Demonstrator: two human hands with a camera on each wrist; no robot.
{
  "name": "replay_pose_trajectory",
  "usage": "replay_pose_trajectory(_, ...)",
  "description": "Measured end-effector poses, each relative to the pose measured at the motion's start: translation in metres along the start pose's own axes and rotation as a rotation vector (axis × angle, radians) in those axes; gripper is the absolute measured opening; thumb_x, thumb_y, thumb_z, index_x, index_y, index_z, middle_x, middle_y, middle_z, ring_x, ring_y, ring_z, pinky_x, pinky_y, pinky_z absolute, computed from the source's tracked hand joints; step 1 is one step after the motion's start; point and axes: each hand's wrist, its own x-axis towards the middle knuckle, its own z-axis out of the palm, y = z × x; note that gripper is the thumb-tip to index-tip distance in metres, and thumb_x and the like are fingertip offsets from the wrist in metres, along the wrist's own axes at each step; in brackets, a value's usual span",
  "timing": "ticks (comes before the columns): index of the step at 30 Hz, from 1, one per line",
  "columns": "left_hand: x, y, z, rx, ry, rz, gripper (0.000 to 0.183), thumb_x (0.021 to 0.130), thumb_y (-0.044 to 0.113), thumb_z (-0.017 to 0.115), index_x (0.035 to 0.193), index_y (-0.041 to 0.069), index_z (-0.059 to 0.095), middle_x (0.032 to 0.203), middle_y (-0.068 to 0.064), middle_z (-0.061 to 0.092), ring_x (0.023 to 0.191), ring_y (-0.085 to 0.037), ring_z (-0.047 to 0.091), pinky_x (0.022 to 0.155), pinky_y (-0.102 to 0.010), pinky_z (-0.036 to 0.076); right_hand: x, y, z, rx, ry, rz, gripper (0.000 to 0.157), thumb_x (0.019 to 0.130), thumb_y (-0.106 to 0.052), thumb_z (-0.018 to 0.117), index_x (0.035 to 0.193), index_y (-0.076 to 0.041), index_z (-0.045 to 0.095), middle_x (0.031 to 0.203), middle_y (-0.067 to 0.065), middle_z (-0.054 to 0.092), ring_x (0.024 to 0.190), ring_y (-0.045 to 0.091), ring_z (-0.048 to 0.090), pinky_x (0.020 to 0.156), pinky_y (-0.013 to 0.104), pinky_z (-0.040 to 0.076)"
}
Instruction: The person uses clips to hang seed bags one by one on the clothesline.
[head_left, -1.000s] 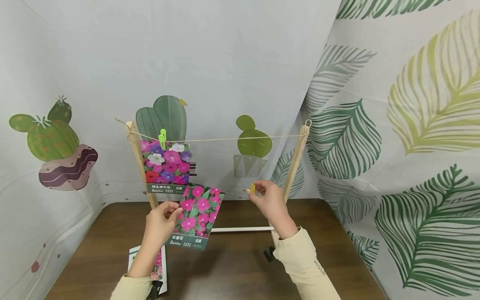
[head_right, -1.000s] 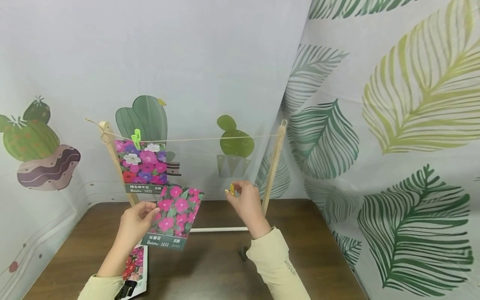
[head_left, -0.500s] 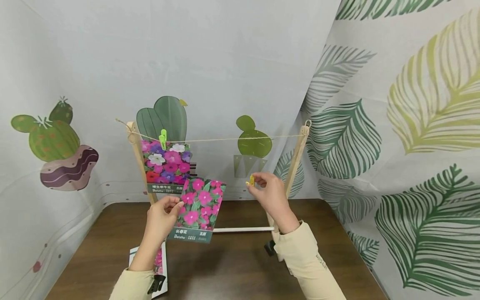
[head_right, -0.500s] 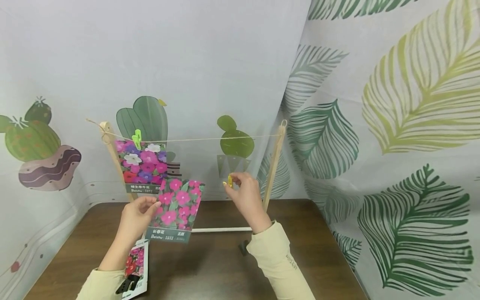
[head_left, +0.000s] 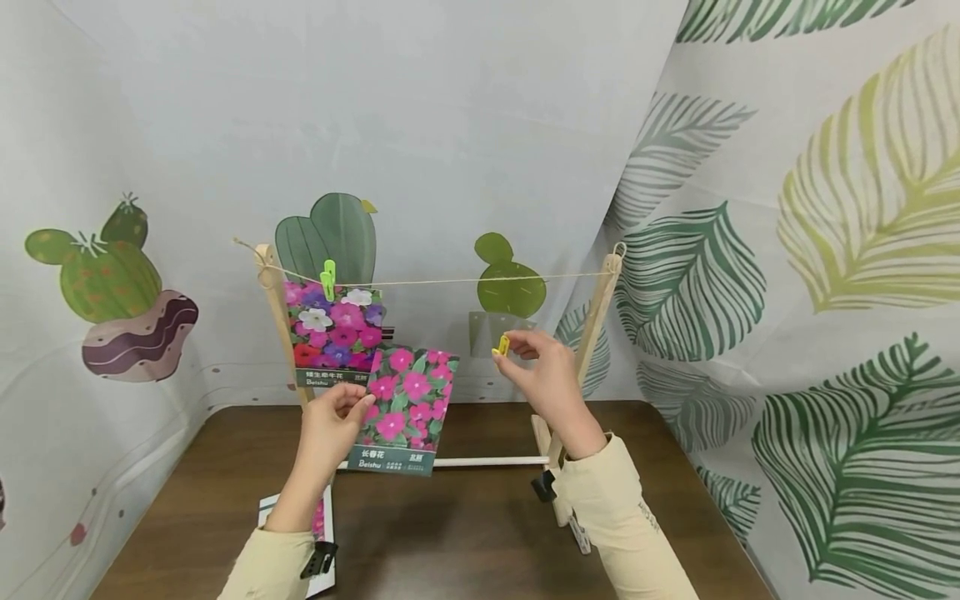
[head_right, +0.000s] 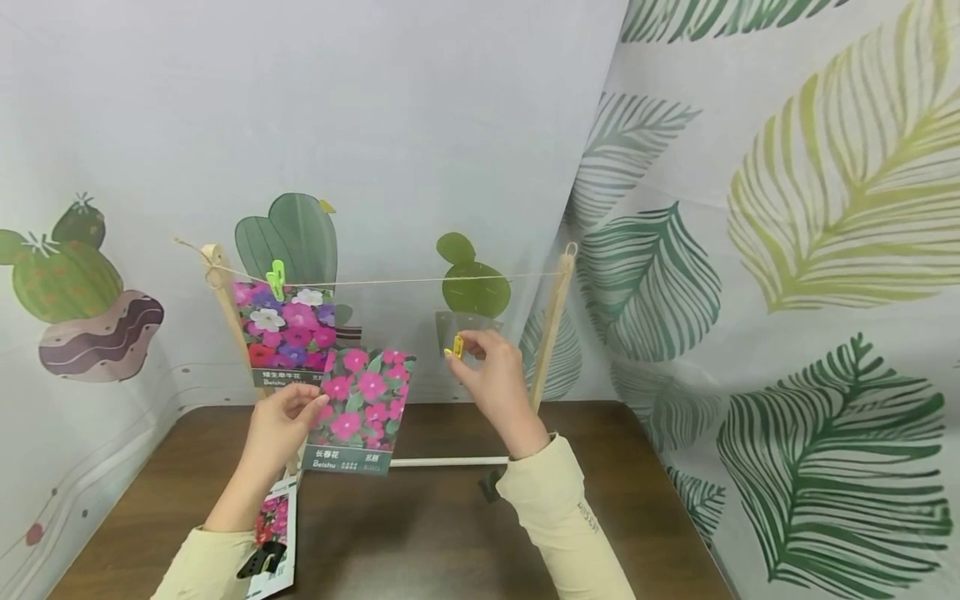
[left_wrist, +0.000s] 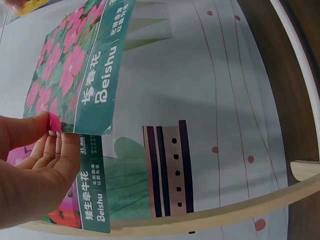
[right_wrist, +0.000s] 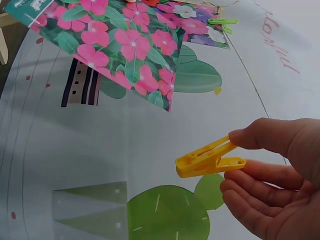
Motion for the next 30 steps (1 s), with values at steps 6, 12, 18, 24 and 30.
replay_pose_trajectory(6, 0.004, 0.006, 0.003, -0.029, -0.004, -0.017, 0.012, 0.091, 0.012, 0.066, 0.093, 0.0, 0.067, 0.081, -0.012, 0.069, 0.068, -0.016, 0.057, 0.058, -0.022, 0.045, 0.005, -0.003, -0.003, 0.0, 0.009, -0.034, 0.027, 0.081, -0.013, 0.077, 0.104, 0.0, 0.071, 0.089, 0.01, 0.067, 0.081, 0.021, 0.065, 0.076, 0.035, 0.054)
replay_pose_trajectory(12, 0.01, 0.013, 0.003, -0.066, -0.015, -0.045, 0.015, 0.092, 0.014, 0.065, 0.097, 0.0, 0.066, 0.088, -0.014, 0.07, 0.075, -0.017, 0.06, 0.062, -0.02, 0.046, 0.009, -0.007, -0.006, 0.017, 0.016, -0.049, 0.026, 0.081, -0.012, 0.077, 0.104, 0.0, 0.071, 0.091, 0.013, 0.068, 0.082, 0.024, 0.065, 0.077, 0.035, 0.053)
replay_pose_trajectory(18, 0.014, 0.018, 0.004, -0.104, -0.011, -0.059, 0.018, 0.092, 0.015, 0.065, 0.099, -0.001, 0.066, 0.09, -0.015, 0.069, 0.078, -0.016, 0.059, 0.066, -0.018, 0.046, 0.012, -0.011, -0.008, 0.016, 0.026, -0.077, 0.026, 0.081, -0.013, 0.077, 0.104, -0.001, 0.07, 0.091, 0.01, 0.067, 0.082, 0.022, 0.066, 0.077, 0.034, 0.054)
replay_pose_trajectory(24, 0.018, 0.021, 0.005, -0.121, -0.006, -0.056, 0.018, 0.092, 0.016, 0.066, 0.099, -0.001, 0.066, 0.088, -0.014, 0.069, 0.075, -0.016, 0.059, 0.065, -0.019, 0.046, 0.017, -0.014, -0.011, 0.035, 0.054, -0.128, 0.028, 0.08, -0.011, 0.079, 0.104, 0.0, 0.07, 0.09, 0.01, 0.067, 0.081, 0.022, 0.065, 0.076, 0.035, 0.053)
replay_pose_trajectory(30, 0.023, 0.025, 0.005, -0.151, -0.015, -0.058, 0.021, 0.093, 0.019, 0.065, 0.102, -0.001, 0.066, 0.093, -0.015, 0.07, 0.078, -0.013, 0.061, 0.066, -0.019, 0.047, 0.024, -0.018, -0.015, 0.062, 0.077, -0.172, 0.027, 0.08, -0.01, 0.078, 0.104, 0.0, 0.07, 0.09, 0.01, 0.067, 0.081, 0.021, 0.065, 0.076, 0.034, 0.054)
